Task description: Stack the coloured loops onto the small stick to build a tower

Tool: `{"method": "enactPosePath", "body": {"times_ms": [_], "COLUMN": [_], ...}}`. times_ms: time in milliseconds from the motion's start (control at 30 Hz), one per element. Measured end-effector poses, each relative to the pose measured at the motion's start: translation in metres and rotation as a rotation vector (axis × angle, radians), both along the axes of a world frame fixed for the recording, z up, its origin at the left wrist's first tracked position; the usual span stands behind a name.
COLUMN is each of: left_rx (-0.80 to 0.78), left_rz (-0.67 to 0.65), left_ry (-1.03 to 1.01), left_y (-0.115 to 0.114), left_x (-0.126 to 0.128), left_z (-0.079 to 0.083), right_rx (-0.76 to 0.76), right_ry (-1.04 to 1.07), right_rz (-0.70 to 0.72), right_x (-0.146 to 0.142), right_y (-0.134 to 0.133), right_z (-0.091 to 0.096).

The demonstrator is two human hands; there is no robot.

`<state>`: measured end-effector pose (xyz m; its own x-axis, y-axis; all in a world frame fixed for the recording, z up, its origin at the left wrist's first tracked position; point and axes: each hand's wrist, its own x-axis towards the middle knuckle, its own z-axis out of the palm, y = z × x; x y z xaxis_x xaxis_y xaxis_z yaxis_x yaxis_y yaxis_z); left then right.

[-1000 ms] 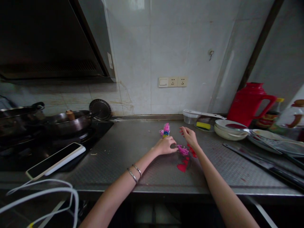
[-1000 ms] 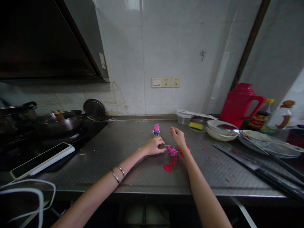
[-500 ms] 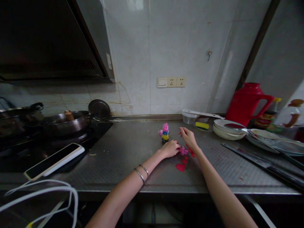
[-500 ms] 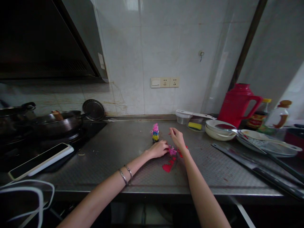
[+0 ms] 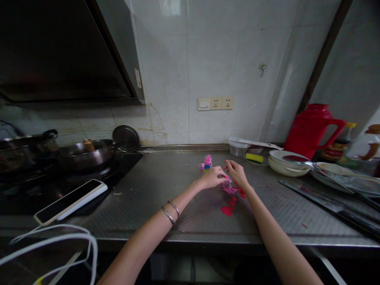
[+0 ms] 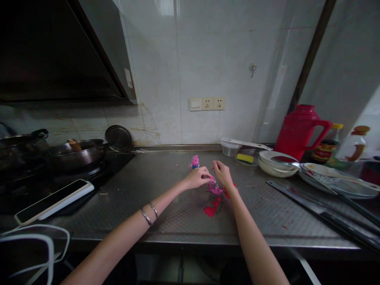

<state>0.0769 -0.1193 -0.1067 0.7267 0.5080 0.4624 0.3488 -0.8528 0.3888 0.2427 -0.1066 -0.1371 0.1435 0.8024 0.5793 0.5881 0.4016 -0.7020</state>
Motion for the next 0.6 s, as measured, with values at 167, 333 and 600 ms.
{"method": "enactPosePath", "body": {"times_ms": [167, 333, 600], "left_rx": [-0.058, -0.104, -0.127], "left_rz": [0.042, 0.091, 0.132], "left_ry": [-0.111, -0.014, 0.019], "left_y": [0.010, 0.035, 0.069], "left_x": [-0.007, -0.027, -0.039], "left_z": [0.044, 0.079, 0.081], "right_rx": [0.014, 0.008, -0.003], "right_ry": [-0.033, -0.023, -0.027], "right_rz": [0.011, 0.010, 0.032], "right_x": [0.001, 0.000, -0.001], "right_y": [0.002, 0.004, 0.005], "right_z": [0.000, -0.002, -0.004]}}
